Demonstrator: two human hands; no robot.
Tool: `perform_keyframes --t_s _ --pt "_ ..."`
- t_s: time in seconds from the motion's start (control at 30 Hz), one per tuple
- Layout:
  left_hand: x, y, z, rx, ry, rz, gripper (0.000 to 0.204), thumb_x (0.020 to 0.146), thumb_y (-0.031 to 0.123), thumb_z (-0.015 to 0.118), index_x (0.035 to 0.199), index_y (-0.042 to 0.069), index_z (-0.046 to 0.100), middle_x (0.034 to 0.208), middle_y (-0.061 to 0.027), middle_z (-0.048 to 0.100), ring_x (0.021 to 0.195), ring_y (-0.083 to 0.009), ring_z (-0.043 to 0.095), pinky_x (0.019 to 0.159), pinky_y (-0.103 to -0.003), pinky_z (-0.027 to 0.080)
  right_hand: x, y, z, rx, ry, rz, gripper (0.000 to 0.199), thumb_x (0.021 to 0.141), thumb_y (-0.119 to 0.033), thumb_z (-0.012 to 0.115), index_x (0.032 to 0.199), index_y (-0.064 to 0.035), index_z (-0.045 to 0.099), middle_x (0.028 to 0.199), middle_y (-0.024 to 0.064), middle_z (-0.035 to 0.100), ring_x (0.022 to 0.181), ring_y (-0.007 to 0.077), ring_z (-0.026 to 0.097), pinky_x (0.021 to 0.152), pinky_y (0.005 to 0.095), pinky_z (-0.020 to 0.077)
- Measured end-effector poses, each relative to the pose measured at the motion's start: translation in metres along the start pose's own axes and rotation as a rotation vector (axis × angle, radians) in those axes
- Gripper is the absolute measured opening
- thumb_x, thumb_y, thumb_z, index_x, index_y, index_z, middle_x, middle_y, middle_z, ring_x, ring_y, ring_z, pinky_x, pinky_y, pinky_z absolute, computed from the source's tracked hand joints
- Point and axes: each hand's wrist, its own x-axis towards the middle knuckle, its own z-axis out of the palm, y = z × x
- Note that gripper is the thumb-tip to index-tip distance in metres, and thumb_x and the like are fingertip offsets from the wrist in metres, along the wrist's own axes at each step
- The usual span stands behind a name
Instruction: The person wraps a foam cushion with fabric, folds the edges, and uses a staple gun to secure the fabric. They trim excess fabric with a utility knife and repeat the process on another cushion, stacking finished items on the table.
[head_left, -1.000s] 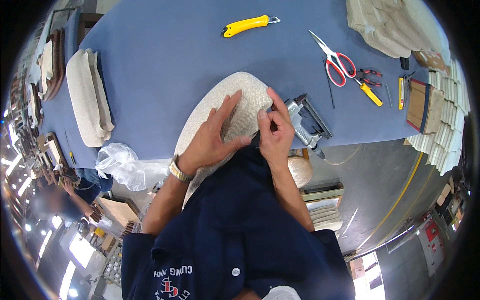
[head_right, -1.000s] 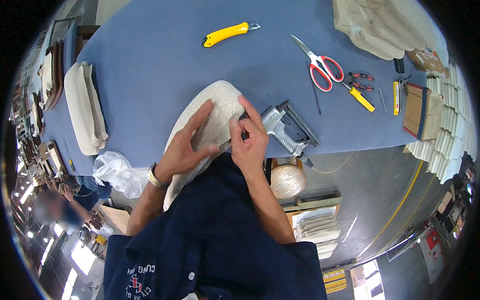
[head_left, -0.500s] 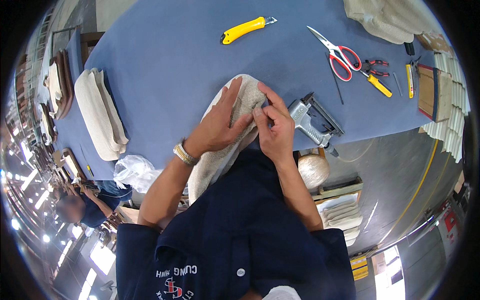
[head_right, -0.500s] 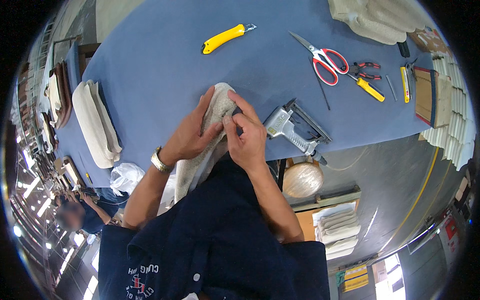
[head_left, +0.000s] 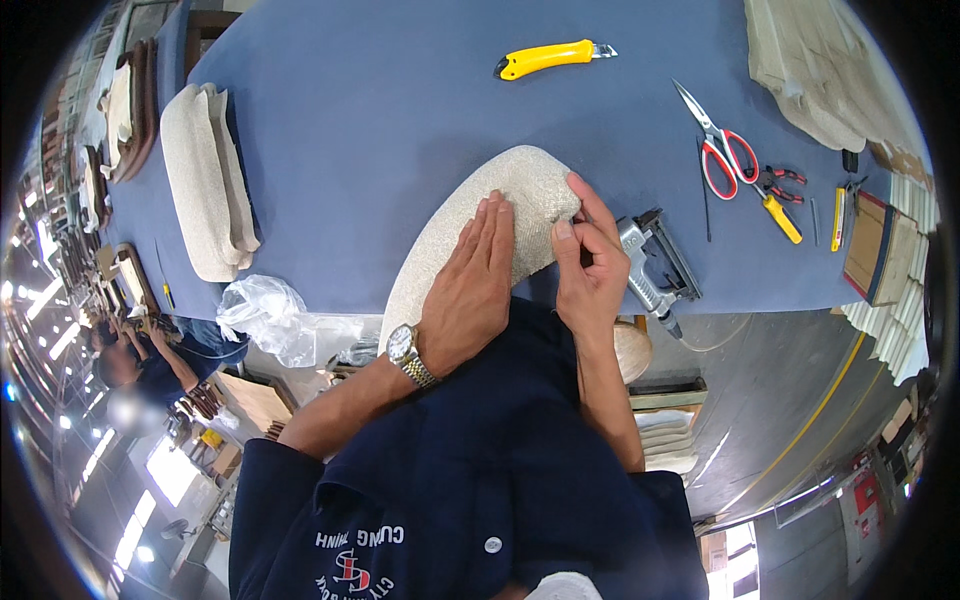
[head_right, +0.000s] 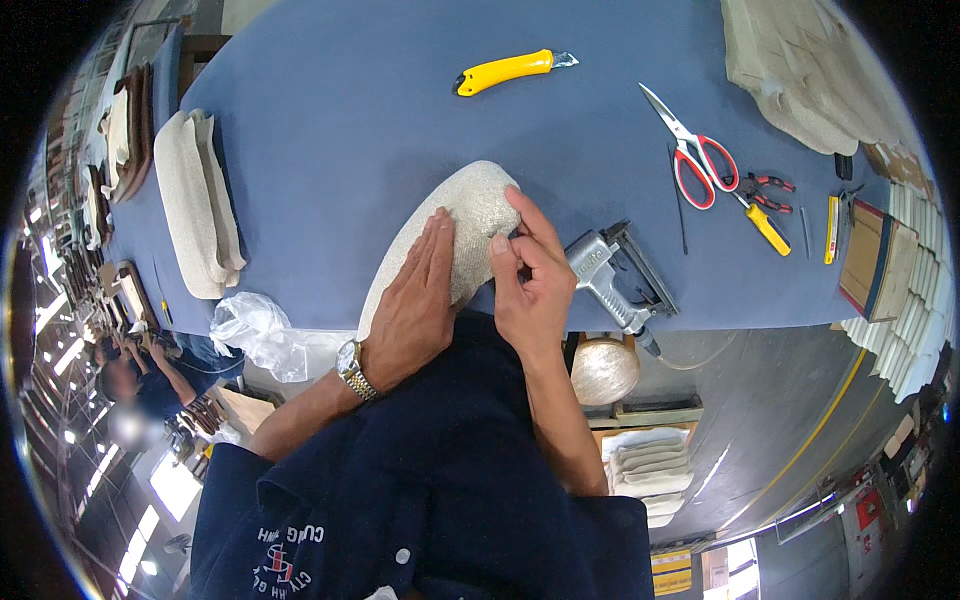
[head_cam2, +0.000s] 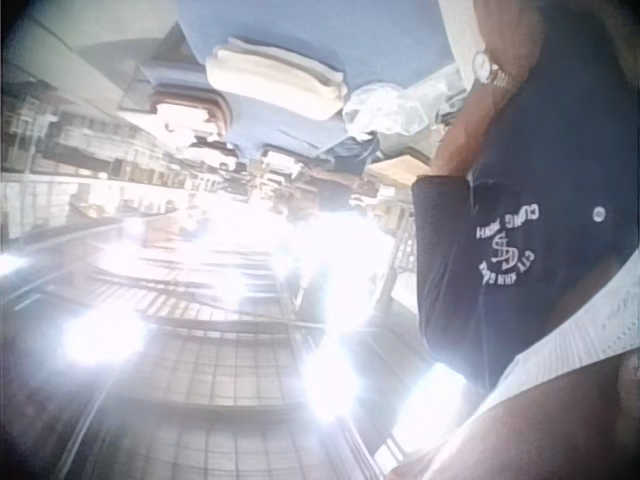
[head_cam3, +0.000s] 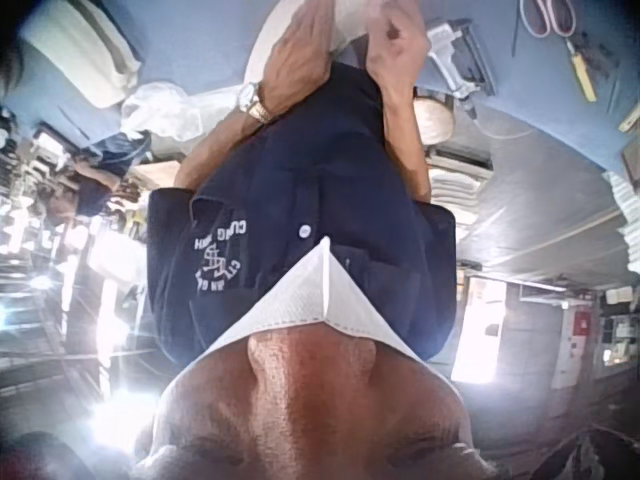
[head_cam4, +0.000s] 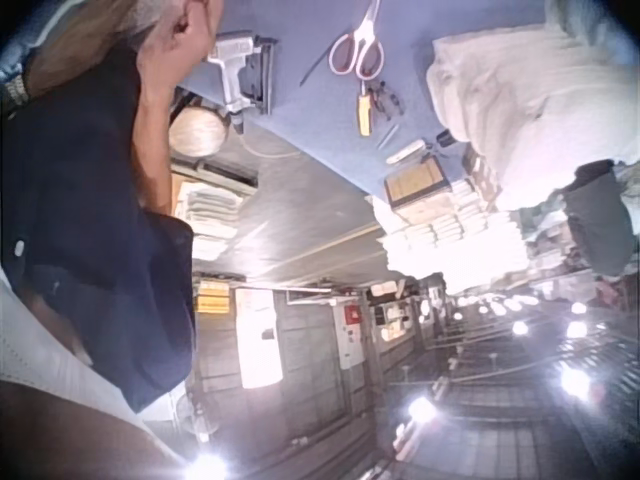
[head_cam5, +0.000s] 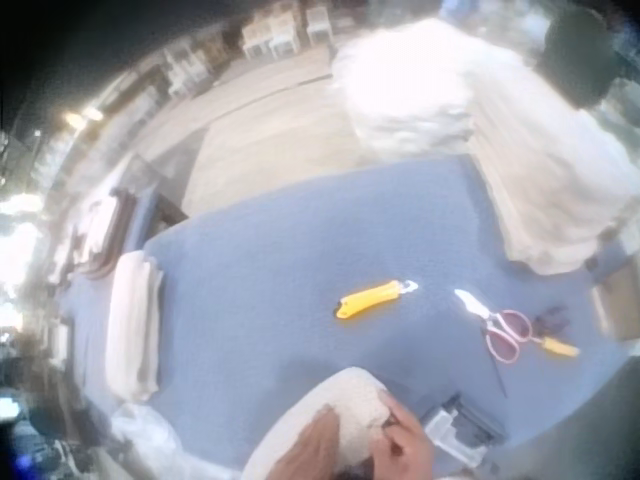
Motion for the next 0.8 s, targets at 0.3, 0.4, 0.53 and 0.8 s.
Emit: perform_keyframes --t_s 0.3,0.4,0.53,0.8 --pt "0.011 -0.01 -0.017 -0.3 -0.053 -0.05 0.076 0.098 0.019 0.064 0.159 -0.005 0.026 0.163 -0.0328 0.03 0.152 -0.0427 0.033 0.123 -0.043 0.032 0.003 0.004 0.003 0.001 -0.005 -0.029 0.021 0.097 -0.006 0.067 0.081 0.0083 0.067 0.142 0.0186 0.064 0.119 0.0245 0.065 0.097 0.0329 0.0505" --pt "0.026 -0.019 -0.013 -0.315 -0.094 -0.123 0.074 0.105 0.036 0.056 0.16 -0.003 0.025 0.164 -0.0334 0.027 0.153 -0.045 0.03 0.124 -0.044 0.029 0.004 0.001 0.003 0.004 -0.015 -0.002 0.021 0.096 -0.005 0.066 0.08 0.0083 0.066 0.142 0.0186 0.064 0.121 0.0247 0.064 0.1 0.0333 0.0498" --pt "0.038 -0.023 -0.005 -0.232 -0.143 -0.104 0.077 0.106 0.043 0.055 0.161 -0.002 0.023 0.164 -0.0336 0.026 0.154 -0.0478 0.026 0.125 -0.048 0.025 0.002 0.0 0.0 0.016 -0.031 0.009 0.02 0.097 -0.004 0.066 0.08 0.0085 0.066 0.142 0.0191 0.063 0.123 0.0255 0.063 0.101 0.0337 0.0494" --pt "0.044 -0.027 -0.007 -0.219 -0.237 -0.046 0.085 0.104 0.045 0.058 0.163 0.0 0.017 0.166 -0.034 0.02 0.155 -0.0494 0.019 0.127 -0.049 0.02 0.008 0.009 -0.01 0.007 -0.099 -0.081 0.02 0.097 -0.004 0.065 0.081 0.0088 0.065 0.144 0.0203 0.061 0.122 0.0272 0.064 0.099 0.0339 0.0493"
